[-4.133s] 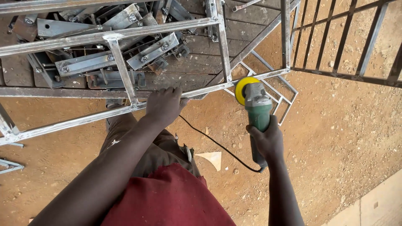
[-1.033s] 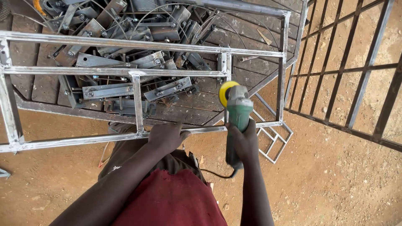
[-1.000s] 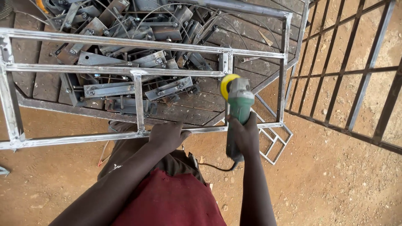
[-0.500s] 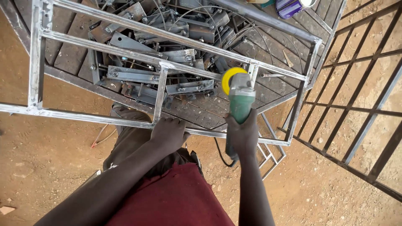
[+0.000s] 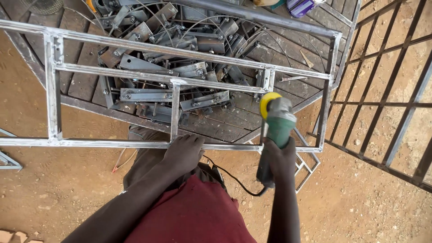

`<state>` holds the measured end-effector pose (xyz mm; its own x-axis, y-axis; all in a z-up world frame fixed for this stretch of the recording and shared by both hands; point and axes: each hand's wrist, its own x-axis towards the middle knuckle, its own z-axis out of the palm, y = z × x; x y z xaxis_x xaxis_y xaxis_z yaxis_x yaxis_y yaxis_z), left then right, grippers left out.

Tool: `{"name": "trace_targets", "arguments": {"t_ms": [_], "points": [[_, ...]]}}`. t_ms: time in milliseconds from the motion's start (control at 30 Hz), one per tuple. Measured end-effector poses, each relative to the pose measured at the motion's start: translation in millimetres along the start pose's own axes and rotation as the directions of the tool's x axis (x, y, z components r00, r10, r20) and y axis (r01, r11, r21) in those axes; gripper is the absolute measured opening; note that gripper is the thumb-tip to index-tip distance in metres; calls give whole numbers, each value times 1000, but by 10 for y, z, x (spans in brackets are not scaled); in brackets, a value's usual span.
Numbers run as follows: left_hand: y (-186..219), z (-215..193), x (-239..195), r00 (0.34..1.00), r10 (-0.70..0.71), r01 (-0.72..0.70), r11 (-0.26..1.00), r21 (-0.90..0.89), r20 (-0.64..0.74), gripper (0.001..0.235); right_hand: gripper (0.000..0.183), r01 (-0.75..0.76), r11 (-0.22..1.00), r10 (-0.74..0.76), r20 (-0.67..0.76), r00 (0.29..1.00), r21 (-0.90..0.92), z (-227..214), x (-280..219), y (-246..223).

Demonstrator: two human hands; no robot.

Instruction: Using a handheld angle grinder to smooth down weld joints on a rectangular metal frame structure.

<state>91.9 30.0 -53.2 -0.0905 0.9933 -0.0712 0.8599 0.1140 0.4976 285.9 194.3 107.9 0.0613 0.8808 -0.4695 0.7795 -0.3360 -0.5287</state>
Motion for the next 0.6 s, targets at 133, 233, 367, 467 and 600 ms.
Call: {"name": "trace_targets", "arguments": {"t_ms": [133,233,367,467,600], "points": [[-71,-559,15,972,-112,78,983,-165,-208,8,33,-89,805,205,-135,970,586,-220,-125,439],[-369,-663,8,832,-484,376,852,-364,-273,22,40,-55,577,235,-100,967,815,-255,-398,773],[-590,-835,50,707,-700,677,627,-387,103,43,36,-45,287,240,-26,970,957,-50,-522,1310],[-435,-1057,120,665,-517,705,673,-225,539,59,38,18,42,230,-27,973,999,64,-642,1420],[-444,-1061,251,602,-481,622,783,2,637,63,44,126,-166,220,-88,972,978,106,-823,1166]]}}
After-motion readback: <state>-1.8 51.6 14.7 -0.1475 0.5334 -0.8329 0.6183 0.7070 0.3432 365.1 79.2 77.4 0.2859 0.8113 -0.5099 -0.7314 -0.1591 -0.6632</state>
